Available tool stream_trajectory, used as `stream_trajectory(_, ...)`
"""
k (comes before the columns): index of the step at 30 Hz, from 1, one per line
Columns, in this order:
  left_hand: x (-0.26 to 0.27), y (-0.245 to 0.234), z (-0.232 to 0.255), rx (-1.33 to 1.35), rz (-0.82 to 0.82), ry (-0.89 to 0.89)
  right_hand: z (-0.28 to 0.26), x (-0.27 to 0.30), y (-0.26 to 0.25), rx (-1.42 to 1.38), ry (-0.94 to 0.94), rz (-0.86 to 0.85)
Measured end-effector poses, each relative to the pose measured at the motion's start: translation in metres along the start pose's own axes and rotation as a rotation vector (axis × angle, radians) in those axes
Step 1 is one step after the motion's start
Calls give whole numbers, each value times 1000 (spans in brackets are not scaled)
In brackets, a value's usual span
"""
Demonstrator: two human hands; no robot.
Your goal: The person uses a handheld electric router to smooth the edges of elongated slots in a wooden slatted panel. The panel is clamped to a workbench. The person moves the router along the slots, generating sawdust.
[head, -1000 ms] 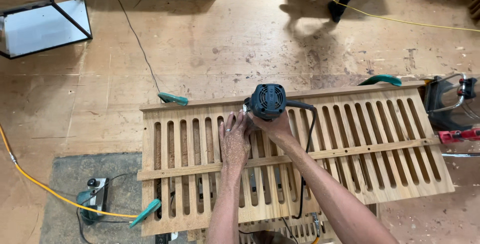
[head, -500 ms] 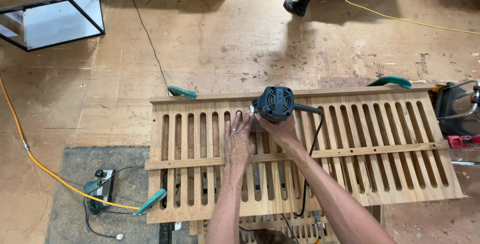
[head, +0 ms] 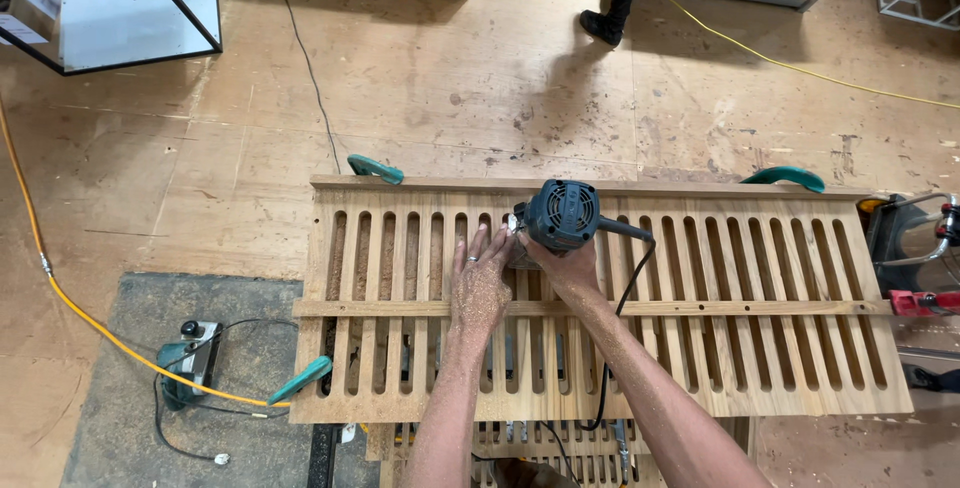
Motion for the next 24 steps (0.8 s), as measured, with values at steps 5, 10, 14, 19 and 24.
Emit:
stream_trajectory(5,11,-12,12,-8,-20,-8,16,0,-3,-4,3,30)
stream_trajectory(10,16,-11,14,13,-36,-4,8,19,-1,-31,46,14)
stream_trajectory(14,19,-12,16,-4,-32,6,9,21,1,-41,14,-16)
stream_trajectory(19,23,-8,15,11,-45,-2,13,23,1,-54,-22,-48)
stream_trajectory(24,27,-10,17,42,-30,1,16,24,1,-36,-31,-53)
Point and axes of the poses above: each hand's wrist, its own x-axis away from the middle knuckle, its own y-axis out of the palm, z = x × y, the point moved 9 cm from there along -x, towards the middle knuckle, and after that the axes turned 14 degrees about y, right-handed, at the moved point
